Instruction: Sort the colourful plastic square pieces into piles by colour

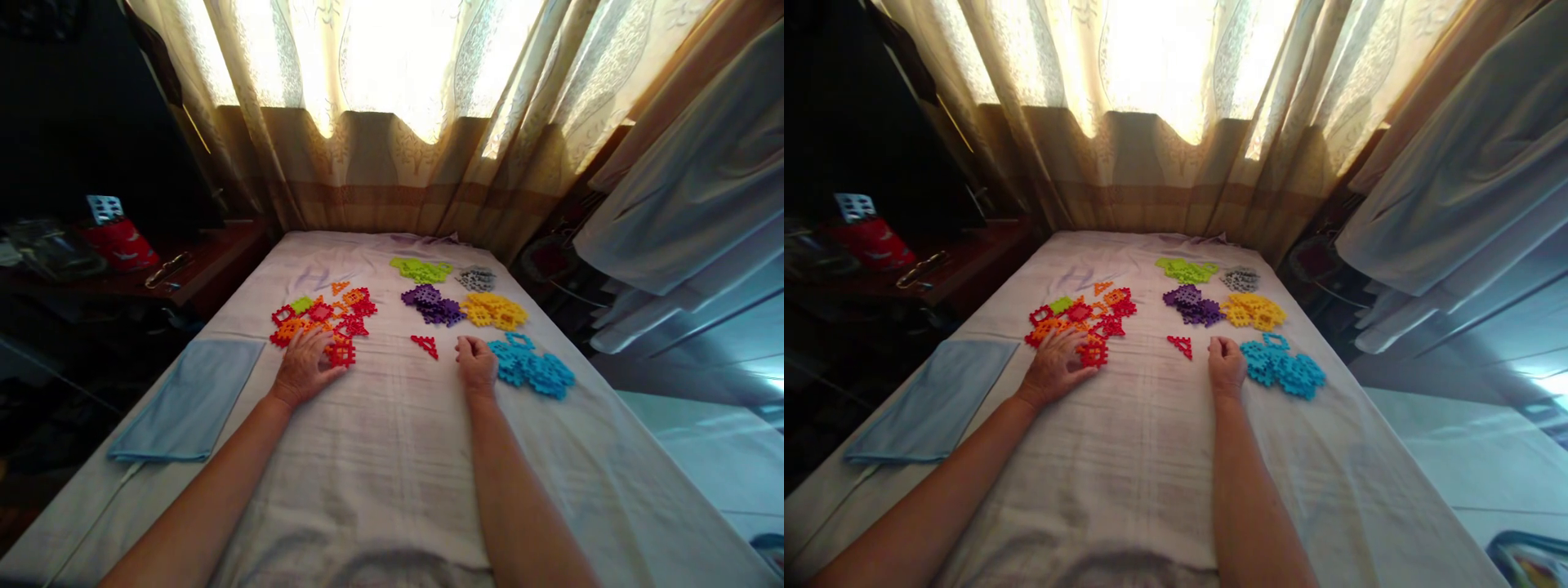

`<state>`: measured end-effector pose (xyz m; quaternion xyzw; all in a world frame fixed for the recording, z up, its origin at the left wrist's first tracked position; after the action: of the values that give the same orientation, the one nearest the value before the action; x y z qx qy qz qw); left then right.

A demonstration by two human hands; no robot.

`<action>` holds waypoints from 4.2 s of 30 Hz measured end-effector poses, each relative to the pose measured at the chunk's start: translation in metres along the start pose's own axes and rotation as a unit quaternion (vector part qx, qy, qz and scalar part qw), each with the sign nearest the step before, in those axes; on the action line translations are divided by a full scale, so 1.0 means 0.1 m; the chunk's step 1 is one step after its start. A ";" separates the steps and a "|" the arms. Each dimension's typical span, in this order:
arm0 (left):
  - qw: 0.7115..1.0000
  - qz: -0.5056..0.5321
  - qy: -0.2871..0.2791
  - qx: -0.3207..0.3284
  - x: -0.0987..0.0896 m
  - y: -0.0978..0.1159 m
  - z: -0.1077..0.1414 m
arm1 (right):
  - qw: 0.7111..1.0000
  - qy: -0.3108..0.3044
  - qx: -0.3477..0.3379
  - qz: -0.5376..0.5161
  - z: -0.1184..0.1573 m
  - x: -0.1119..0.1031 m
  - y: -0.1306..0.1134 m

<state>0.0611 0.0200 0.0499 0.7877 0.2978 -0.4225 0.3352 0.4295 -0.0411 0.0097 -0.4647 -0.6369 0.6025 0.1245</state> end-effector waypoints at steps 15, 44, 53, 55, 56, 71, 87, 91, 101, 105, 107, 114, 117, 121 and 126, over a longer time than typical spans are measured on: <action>0.999 0.022 -0.026 -0.030 0.73 1.17 -0.61 | 0.998 0.006 0.003 -0.059 -0.08 0.05 -0.04; 0.996 -0.069 0.003 -0.064 0.48 0.21 -0.57 | 1.000 -0.020 -0.012 -0.018 -0.10 0.15 -0.01; 0.997 -0.020 0.045 0.053 0.35 0.43 -0.56 | 1.000 -0.019 -0.012 -0.019 -0.12 0.17 0.02; 0.995 -0.002 0.058 0.083 0.33 0.56 -0.54 | 1.000 -0.020 -0.011 -0.017 -0.11 0.17 0.02; 0.993 0.006 0.062 0.099 0.33 0.65 -0.53 | 1.000 -0.020 -0.010 -0.016 -0.11 0.17 0.02; 0.985 0.069 0.000 0.160 0.82 1.40 -0.69 | 0.999 -0.030 -0.002 -0.044 -0.13 0.21 0.05; 0.999 -0.037 0.032 -0.010 0.23 0.31 -0.24 | 0.999 -0.028 -0.007 -0.027 -0.10 0.19 0.02; 0.998 -0.060 0.023 -0.024 0.12 0.10 -0.15 | 0.999 -0.033 -0.010 -0.019 -0.10 0.20 0.03; 0.991 -0.078 0.059 -0.088 0.09 0.02 -0.21 | 0.999 -0.039 -0.013 -0.011 -0.10 0.21 0.02; 0.992 -0.078 0.049 -0.088 0.16 0.03 -0.25 | 0.999 -0.046 -0.009 -0.013 -0.12 0.22 0.04; 0.995 -0.060 0.054 -0.061 0.18 0.13 -0.29 | 0.999 -0.046 -0.010 -0.016 -0.12 0.22 0.04; 0.997 0.058 0.018 0.037 0.43 0.76 -0.55 | 0.999 -0.038 -0.011 -0.013 -0.10 0.20 -0.01; 0.994 0.101 0.012 0.036 0.57 0.96 -0.71 | 0.999 -0.040 -0.011 -0.017 -0.10 0.21 -0.01; 0.992 0.119 0.002 0.050 0.74 1.14 -0.86 | 0.999 -0.043 -0.005 -0.019 -0.11 0.23 0.02; 0.992 0.111 -0.008 0.055 0.89 1.21 -0.92 | 0.999 -0.044 -0.004 -0.027 -0.10 0.24 0.02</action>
<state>0.2367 0.0357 0.0453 0.8296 0.1825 -0.4046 0.3387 0.4246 -0.0173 0.0004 -0.4209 -0.6560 0.6166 0.1107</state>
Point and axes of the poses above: each hand's wrist, its own z-axis away from the middle knuckle, its own x-axis out of the palm, y = z × x, the point moved 10 cm from there along -z, towards the middle knuckle, and after that the axes turned 2 degrees about z, right-handed, at the moved point
